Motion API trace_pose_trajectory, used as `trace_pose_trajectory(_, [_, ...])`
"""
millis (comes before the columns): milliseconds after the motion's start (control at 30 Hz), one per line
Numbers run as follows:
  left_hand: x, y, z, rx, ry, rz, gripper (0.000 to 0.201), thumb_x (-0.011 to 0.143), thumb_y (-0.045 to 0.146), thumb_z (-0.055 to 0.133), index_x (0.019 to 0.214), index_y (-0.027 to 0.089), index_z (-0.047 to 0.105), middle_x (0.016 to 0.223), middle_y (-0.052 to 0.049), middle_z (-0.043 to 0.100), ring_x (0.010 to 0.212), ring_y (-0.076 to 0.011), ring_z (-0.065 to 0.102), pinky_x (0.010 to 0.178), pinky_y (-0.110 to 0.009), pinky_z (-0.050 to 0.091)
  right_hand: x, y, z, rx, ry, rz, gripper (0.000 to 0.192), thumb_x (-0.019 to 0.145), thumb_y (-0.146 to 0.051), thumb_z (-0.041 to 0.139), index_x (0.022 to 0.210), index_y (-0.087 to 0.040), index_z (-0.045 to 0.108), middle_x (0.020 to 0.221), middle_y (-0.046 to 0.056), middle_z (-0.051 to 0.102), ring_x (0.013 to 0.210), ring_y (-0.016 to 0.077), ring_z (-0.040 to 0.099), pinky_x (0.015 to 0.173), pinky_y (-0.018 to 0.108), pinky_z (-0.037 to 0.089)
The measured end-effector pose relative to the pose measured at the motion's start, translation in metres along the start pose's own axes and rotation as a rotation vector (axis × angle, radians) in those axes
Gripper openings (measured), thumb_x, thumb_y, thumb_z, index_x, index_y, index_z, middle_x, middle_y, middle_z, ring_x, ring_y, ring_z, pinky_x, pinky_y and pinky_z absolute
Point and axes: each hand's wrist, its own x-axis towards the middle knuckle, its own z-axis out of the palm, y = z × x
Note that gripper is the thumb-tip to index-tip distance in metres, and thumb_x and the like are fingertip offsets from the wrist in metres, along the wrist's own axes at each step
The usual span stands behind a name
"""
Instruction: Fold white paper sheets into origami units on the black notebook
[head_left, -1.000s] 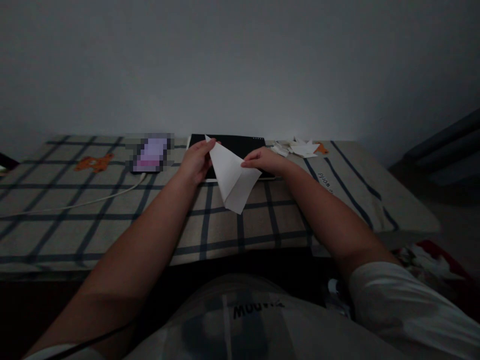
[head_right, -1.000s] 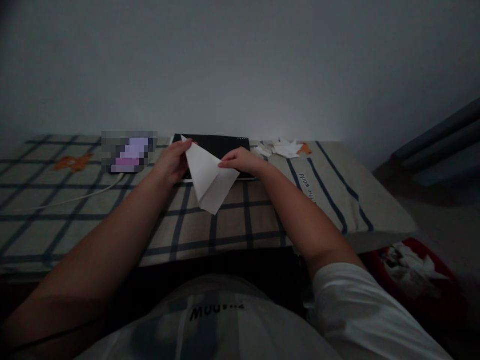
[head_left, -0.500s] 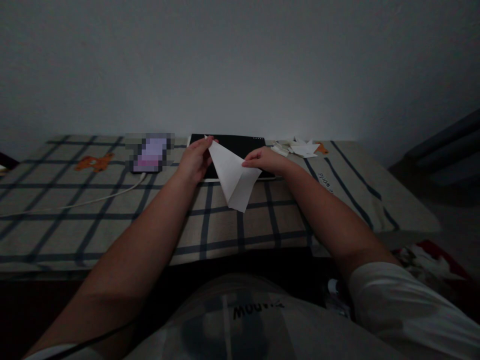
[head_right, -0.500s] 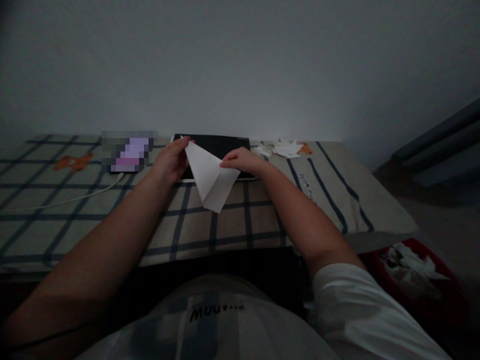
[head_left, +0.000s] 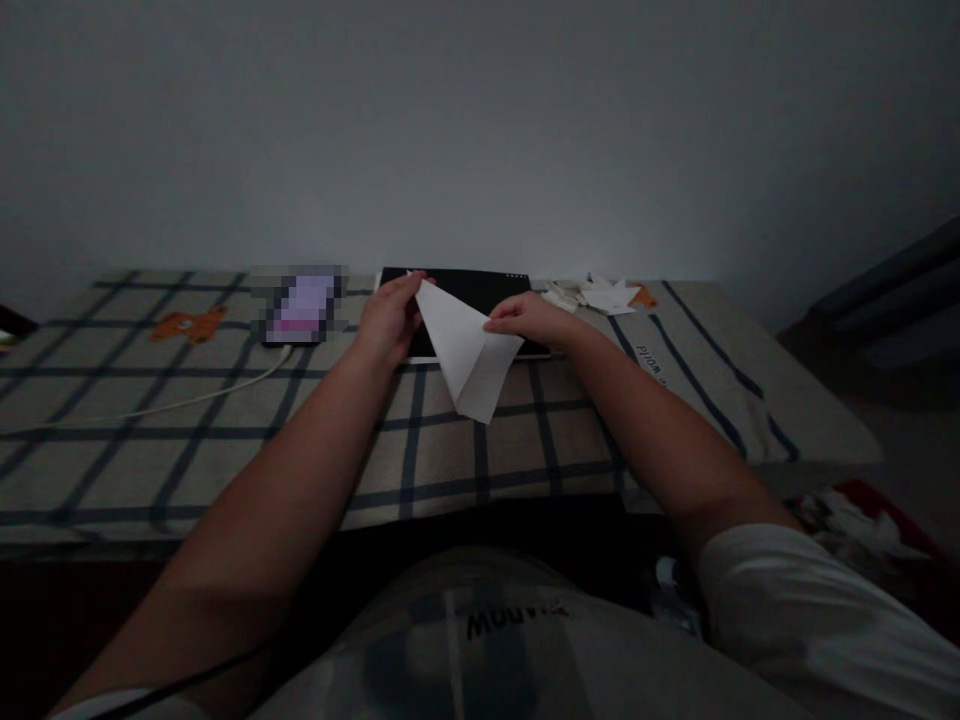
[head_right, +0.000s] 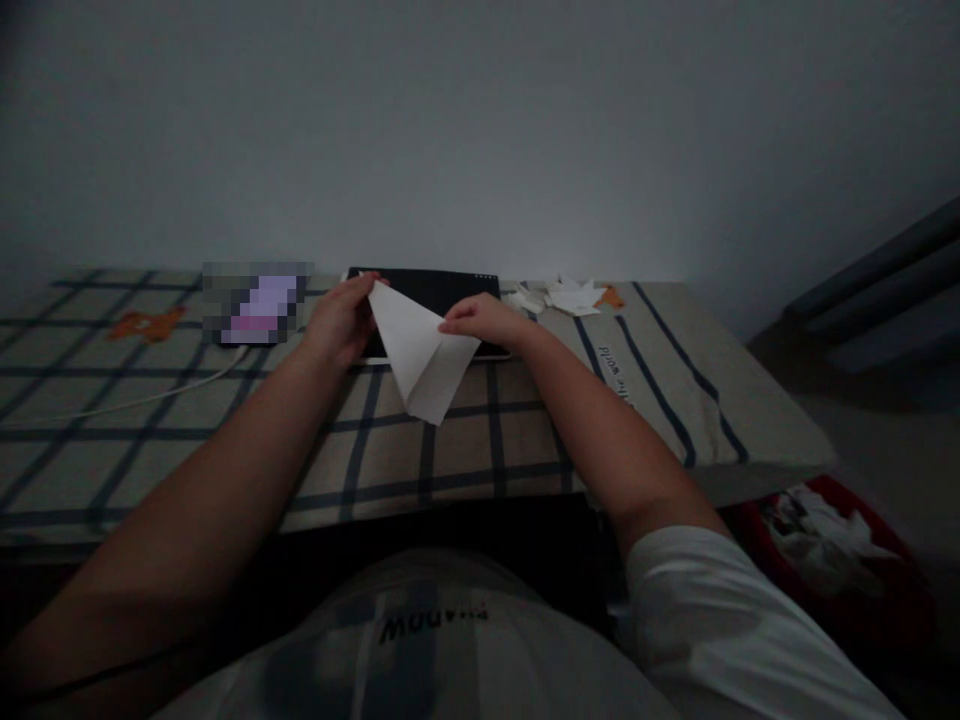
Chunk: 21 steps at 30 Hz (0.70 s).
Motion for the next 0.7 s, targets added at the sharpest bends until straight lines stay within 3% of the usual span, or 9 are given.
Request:
trace_pose_trajectory(200, [0.001, 0.002, -0.001, -0.033, -0.003, -0.042, 0.015, 0.090, 0.031, 0.085, 0.092, 0.022, 0.074, 0.093, -0.003, 0.081, 0.088, -0.0161, 0.077, 0.078, -0.024, 0.064, 0.002, 0.002, 0.002, 0.038, 0.037, -0.020, 0.033, 0.079, -0.053, 0.081, 0.082, -0.020, 0.078, 0.084, 0.004, 0.073, 0.081, 0.0199, 0.061, 0.075, 0.034, 0.046])
trace_pose_trajectory(367, [-0.005, 0.003, 0.001, 0.124, -0.093, -0.140, 0.029, 0.080, 0.038, 0.094, 0.093, 0.020, 0.075, 0.092, -0.004, 0.081, 0.090, -0.0199, 0.078, 0.080, -0.028, 0.066, 0.004, 0.002, 0.003, 0.089, 0.152, 0.023, 0.027, 0.079, -0.044, 0.081, 0.082, -0.018, 0.078, 0.082, 0.003, 0.072, 0.076, 0.0177, 0.059, 0.073, 0.033, 0.045])
trace_pose_trajectory(567, [-0.012, 0.003, 0.002, 0.240, -0.094, -0.141, 0.024, 0.078, 0.028, 0.093, 0.079, 0.019, 0.071, 0.084, -0.003, 0.078, 0.081, -0.0158, 0.075, 0.080, -0.026, 0.064, 0.003, 0.002, 0.002, 0.137, 0.198, 0.022, 0.030, 0.081, -0.046, 0.083, 0.086, -0.017, 0.082, 0.084, 0.005, 0.076, 0.079, 0.0194, 0.063, 0.075, 0.034, 0.050])
trace_pose_trajectory(700, [-0.012, 0.003, 0.002, 0.282, -0.093, -0.125, 0.021, 0.082, 0.027, 0.089, 0.079, 0.019, 0.070, 0.090, -0.005, 0.080, 0.089, -0.0198, 0.078, 0.088, -0.032, 0.066, 0.003, 0.001, 0.001, 0.141, 0.203, 0.036, 0.030, 0.082, -0.047, 0.082, 0.087, -0.017, 0.084, 0.085, 0.006, 0.078, 0.080, 0.0202, 0.065, 0.077, 0.034, 0.052])
